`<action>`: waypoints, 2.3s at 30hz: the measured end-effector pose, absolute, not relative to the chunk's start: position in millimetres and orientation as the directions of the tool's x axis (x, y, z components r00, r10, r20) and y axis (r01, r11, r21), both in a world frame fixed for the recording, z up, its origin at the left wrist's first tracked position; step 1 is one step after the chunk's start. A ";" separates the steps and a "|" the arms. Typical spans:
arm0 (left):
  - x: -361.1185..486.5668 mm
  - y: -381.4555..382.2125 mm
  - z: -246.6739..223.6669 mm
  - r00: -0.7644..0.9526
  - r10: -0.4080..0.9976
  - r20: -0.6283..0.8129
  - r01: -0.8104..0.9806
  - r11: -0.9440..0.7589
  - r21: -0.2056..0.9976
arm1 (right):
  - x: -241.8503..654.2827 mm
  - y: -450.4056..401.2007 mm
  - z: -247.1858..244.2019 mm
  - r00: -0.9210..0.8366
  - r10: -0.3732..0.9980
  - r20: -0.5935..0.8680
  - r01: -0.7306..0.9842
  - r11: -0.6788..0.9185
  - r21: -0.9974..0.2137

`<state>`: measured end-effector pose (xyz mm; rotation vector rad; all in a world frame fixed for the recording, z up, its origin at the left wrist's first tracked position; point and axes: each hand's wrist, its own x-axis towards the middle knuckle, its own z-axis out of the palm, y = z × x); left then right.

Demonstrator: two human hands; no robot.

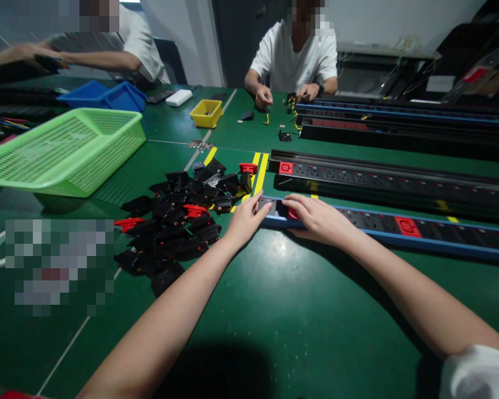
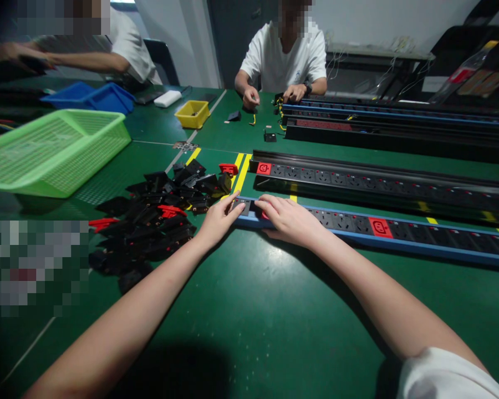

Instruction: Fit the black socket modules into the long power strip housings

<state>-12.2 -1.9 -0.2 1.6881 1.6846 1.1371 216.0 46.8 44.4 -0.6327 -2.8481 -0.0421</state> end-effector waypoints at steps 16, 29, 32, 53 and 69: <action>-7.4 -4.1 2.8 -0.018 0.992 0.121 0.241 -0.113 0.964 | 217.2 50.4 50.1 -0.919 0.378 0.112 0.375 0.926 -0.043; -6.4 1.6 -2.9 -0.083 0.988 0.128 0.146 -0.115 0.983 | 214.4 54.3 55.9 -0.915 0.394 0.093 0.373 0.910 -0.183; -7.0 3.1 -5.7 -0.092 0.986 0.140 0.126 -0.128 0.984 | 211.6 56.8 59.4 -0.914 0.394 0.098 0.363 0.901 -0.237; -12.7 -9.7 4.7 -0.264 0.943 0.204 0.350 -0.103 0.931 | 210.4 58.4 57.1 -0.933 0.340 0.123 0.312 0.929 -0.200; -83.7 -41.8 120.7 -0.401 0.916 -0.019 0.915 0.400 -0.046 | 212.0 57.0 56.5 -0.948 0.300 0.106 0.289 0.952 -0.104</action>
